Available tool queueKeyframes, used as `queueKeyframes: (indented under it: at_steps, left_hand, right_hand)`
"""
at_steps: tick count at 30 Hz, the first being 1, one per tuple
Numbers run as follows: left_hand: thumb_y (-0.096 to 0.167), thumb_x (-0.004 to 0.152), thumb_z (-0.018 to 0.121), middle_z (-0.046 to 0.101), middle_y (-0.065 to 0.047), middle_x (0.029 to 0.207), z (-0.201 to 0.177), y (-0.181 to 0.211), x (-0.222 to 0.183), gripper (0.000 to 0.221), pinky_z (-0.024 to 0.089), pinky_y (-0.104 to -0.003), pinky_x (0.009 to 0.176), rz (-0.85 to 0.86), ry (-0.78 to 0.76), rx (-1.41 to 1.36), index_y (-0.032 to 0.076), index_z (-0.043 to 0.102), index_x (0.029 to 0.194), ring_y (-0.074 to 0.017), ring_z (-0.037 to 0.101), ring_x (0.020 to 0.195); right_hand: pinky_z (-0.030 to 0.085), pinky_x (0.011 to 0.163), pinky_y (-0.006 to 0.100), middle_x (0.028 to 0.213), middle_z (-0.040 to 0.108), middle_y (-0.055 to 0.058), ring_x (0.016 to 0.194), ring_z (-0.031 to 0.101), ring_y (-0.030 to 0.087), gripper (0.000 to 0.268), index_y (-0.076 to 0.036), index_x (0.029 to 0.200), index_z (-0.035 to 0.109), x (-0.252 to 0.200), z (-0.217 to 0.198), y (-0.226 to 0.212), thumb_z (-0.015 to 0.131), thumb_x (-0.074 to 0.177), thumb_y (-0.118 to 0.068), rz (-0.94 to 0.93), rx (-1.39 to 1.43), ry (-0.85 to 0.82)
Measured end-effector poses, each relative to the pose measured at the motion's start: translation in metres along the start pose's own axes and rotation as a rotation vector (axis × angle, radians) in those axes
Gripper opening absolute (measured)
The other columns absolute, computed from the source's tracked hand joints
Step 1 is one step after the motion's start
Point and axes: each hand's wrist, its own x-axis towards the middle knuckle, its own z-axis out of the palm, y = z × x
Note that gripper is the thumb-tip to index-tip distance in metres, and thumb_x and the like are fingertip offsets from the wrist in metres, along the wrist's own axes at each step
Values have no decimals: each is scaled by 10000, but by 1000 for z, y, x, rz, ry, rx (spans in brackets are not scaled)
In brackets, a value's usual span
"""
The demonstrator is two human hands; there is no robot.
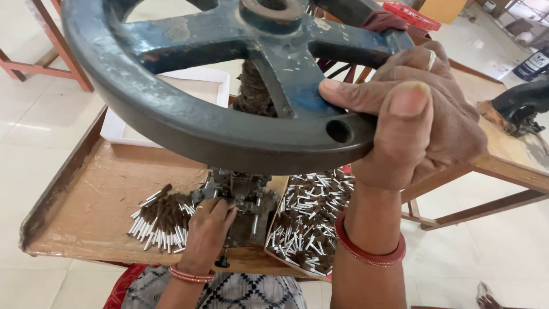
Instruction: Manually operate a hand-crank machine to assemble or press small plastic and rubber components together.
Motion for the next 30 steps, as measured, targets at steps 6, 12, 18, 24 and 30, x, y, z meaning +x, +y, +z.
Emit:
queueKeyframes:
  at_steps: [6, 12, 18, 24, 30]
  left_hand:
    - [479, 714, 822, 632, -152, 1080, -38, 13, 8, 599, 483, -493, 833, 56, -29, 11, 87, 732, 1158, -346, 578, 965]
    - [567, 709, 741, 604, -90, 1201, -36, 3, -9, 569, 350, -510, 912, 136, -57, 140, 231, 726, 1168, -307, 540, 1072]
    - [506, 887, 703, 620, -24, 1093, -30, 7, -5, 477, 355, -454, 962, -62, -394, 272, 269, 688, 1301, -225, 525, 1105]
    - [285, 742, 735, 688, -32, 1183, -27, 25, 4, 278, 375, -503, 965, 49, -121, 195, 178, 756, 999, -257, 576, 1161]
    - [56, 908, 616, 720, -41, 1268, 64, -4, -29, 396, 545, -373, 1085, 301, -132, -17, 115, 731, 1282, -186, 652, 1168]
  right_hand:
    - [372, 632, 294, 633, 615, 127, 591, 528, 204, 545, 64, 833, 773, -1, 0, 0, 610, 1128, -364, 27, 42, 3]
    - [366, 666, 301, 665, 623, 119, 625, 521, 188, 557, 56, 885, 792, -1, -3, -15, 597, 1188, -368, 68, -60, -40]
    - [332, 566, 364, 473, 474, -46, 444, 325, 135, 314, -159, 674, 744, 15, 68, -87, 681, 973, -234, -102, -891, -340]
    - [344, 613, 272, 666, 651, -39, 514, 407, 75, 310, -114, 1033, 795, 8, 35, -53, 552, 1129, -280, -212, -537, -288]
    - [467, 565, 285, 629, 670, 192, 484, 461, 147, 429, 13, 775, 647, 19, -6, 50, 493, 1106, -210, -289, 136, -53]
